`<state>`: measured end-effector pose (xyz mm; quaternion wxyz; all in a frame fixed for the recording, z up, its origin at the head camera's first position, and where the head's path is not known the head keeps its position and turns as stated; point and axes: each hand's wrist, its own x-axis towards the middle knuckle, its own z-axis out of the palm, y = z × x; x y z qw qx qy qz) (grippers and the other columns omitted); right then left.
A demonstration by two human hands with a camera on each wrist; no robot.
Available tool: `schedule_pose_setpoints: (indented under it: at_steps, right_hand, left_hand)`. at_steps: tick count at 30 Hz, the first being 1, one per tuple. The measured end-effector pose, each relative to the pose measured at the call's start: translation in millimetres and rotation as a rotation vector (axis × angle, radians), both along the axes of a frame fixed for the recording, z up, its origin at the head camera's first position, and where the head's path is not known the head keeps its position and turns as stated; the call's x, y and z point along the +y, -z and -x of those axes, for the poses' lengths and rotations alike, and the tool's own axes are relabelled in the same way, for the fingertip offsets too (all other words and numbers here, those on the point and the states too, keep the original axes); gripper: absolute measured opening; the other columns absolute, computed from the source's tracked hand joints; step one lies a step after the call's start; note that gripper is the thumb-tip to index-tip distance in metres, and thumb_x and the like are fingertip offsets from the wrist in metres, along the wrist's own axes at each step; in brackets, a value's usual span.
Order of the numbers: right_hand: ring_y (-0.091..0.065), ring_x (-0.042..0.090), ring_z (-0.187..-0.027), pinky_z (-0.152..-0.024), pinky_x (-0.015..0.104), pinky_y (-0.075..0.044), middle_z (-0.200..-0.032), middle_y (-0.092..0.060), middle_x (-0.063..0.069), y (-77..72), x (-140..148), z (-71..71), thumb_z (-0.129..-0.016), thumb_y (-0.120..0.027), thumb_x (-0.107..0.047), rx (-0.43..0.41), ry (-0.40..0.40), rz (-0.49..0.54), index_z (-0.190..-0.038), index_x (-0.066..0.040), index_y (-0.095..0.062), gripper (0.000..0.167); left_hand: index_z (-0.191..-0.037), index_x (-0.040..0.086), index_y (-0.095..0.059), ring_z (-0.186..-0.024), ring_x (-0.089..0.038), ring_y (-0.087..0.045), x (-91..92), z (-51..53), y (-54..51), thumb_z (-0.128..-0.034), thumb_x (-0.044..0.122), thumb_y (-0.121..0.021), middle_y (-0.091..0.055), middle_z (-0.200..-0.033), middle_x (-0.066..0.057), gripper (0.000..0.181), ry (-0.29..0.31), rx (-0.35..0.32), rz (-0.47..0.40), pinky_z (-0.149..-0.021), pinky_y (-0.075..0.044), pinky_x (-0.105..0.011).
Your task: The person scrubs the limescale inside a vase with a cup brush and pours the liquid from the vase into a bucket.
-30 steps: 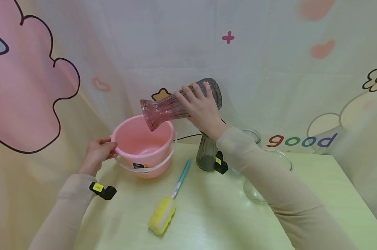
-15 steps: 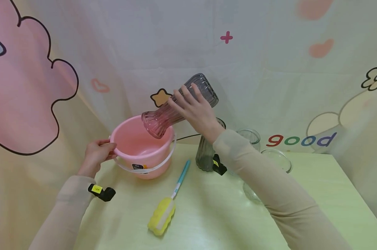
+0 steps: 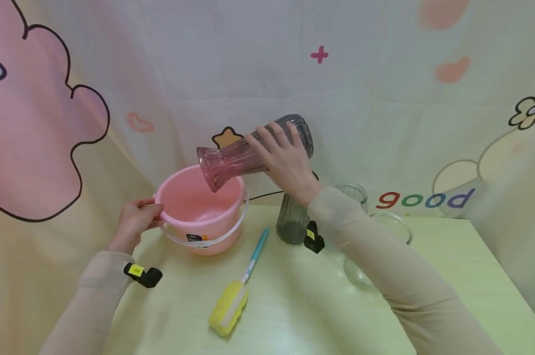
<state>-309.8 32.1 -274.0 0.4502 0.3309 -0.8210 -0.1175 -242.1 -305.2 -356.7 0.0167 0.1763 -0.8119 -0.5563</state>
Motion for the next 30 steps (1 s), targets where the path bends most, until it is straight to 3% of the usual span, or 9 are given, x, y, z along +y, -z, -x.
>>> schedule_pose_setpoints:
  at_steps: [3,7,9,12,15,18,20,23,30]
  right_hand:
    - [-0.038,0.029,-0.123,-0.103,0.051,-0.026,-0.134,-0.044,0.007,-0.6,2,-1.7,-0.069,-0.075,-0.046,-0.036,-0.074,0.152,-0.136,-0.02,-0.037,0.082]
    - [-0.041,0.029,-0.119,-0.099,0.05,-0.03,-0.132,-0.045,0.007,-3.7,2,-7.6,-0.065,-0.076,-0.049,-0.088,-0.149,0.299,-0.135,-0.017,-0.038,0.086]
    - [-0.042,0.029,-0.116,-0.097,0.049,-0.032,-0.131,-0.046,0.007,-5.2,1,-12.9,-0.063,-0.077,-0.05,-0.118,-0.18,0.358,-0.134,-0.015,-0.039,0.088]
    - [-0.044,0.028,-0.113,-0.093,0.047,-0.035,-0.129,-0.047,0.006,-7.5,-2,-24.1,-0.062,-0.076,-0.052,-0.171,-0.214,0.426,-0.133,-0.015,-0.039,0.089]
    - [-0.045,0.027,-0.112,-0.091,0.045,-0.037,-0.128,-0.048,0.006,-8.7,-7,-38.3,-0.063,-0.076,-0.052,-0.245,-0.248,0.476,-0.133,-0.015,-0.038,0.088]
    - [-0.045,0.026,-0.112,-0.09,0.043,-0.038,-0.128,-0.048,0.005,-7.4,-10,-53.5,-0.063,-0.076,-0.05,-0.339,-0.289,0.5,-0.134,-0.016,-0.036,0.088]
    - [-0.046,0.023,-0.112,-0.09,0.042,-0.039,-0.127,-0.049,0.005,-4.7,-11,-63.1,-0.064,-0.076,-0.05,-0.405,-0.318,0.511,-0.135,-0.016,-0.034,0.089]
    - [-0.047,0.018,-0.111,-0.09,0.039,-0.04,-0.126,-0.049,0.003,2.3,-11,-76.5,-0.064,-0.076,-0.049,-0.523,-0.373,0.535,-0.136,-0.016,-0.033,0.091]
    - [-0.047,0.012,-0.114,-0.092,0.036,-0.044,-0.128,-0.049,-0.001,29.0,0,-98.1,-0.064,-0.08,-0.037,-0.867,-0.456,0.678,-0.138,-0.017,-0.034,0.089]
  left_hand:
    - [-0.132,-0.004,-0.041,-0.083,-0.014,-0.062,2.1,-0.8,-0.3,-0.0887,0.028,-0.056,-0.054,-0.116,-0.019,0.056,-0.011,0.025,0.128,-0.073,-0.053,-0.025]
    - [-0.13,-0.003,-0.043,-0.105,-0.033,-0.051,12.8,-4.4,-6.9,-0.0873,0.032,-0.056,-0.049,-0.125,-0.023,0.057,-0.019,0.122,0.366,-0.08,-0.049,-0.038]
    - [-0.128,-0.002,-0.045,-0.109,-0.038,-0.048,22.6,-4.9,-10.5,-0.0871,0.032,-0.057,-0.049,-0.124,-0.023,0.055,0.005,0.232,0.453,-0.084,-0.046,-0.046]
    - [-0.126,0.0,-0.048,-0.109,-0.038,-0.051,42.2,-3.0,-15.8,-0.0855,0.027,-0.063,-0.051,-0.122,-0.021,0.051,0.099,0.455,0.491,-0.088,-0.043,-0.05]
    - [-0.129,0.005,-0.046,-0.111,-0.036,-0.052,64.4,0.1,-22.4,-0.0817,0.014,-0.068,-0.051,-0.125,-0.017,0.053,0.265,0.67,0.421,-0.091,-0.044,-0.048]
    - [-0.137,0.013,-0.039,-0.12,-0.032,-0.047,85.6,-0.4,-30.4,-0.0791,0.003,-0.068,-0.046,-0.134,-0.012,0.065,0.449,0.783,0.253,-0.096,-0.041,-0.047]
    - [-0.14,0.017,-0.034,-0.126,-0.027,-0.042,97.6,-2.1,-35.2,-0.0774,-0.002,-0.068,-0.041,-0.139,-0.007,0.074,0.554,0.821,0.136,-0.1,-0.039,-0.045]
    - [-0.139,0.015,-0.034,-0.125,-0.02,-0.042,109.3,-7.7,-37.9,-0.0765,0.002,-0.07,-0.042,-0.137,-0.002,0.074,0.658,0.843,0.025,-0.101,-0.038,-0.039]
    - [-0.13,-0.004,-0.039,-0.113,-0.013,-0.053,120.6,-23.3,-25.6,-0.0709,-0.006,-0.072,-0.052,-0.124,0.005,0.068,0.818,0.905,-0.007,-0.096,-0.044,-0.03]
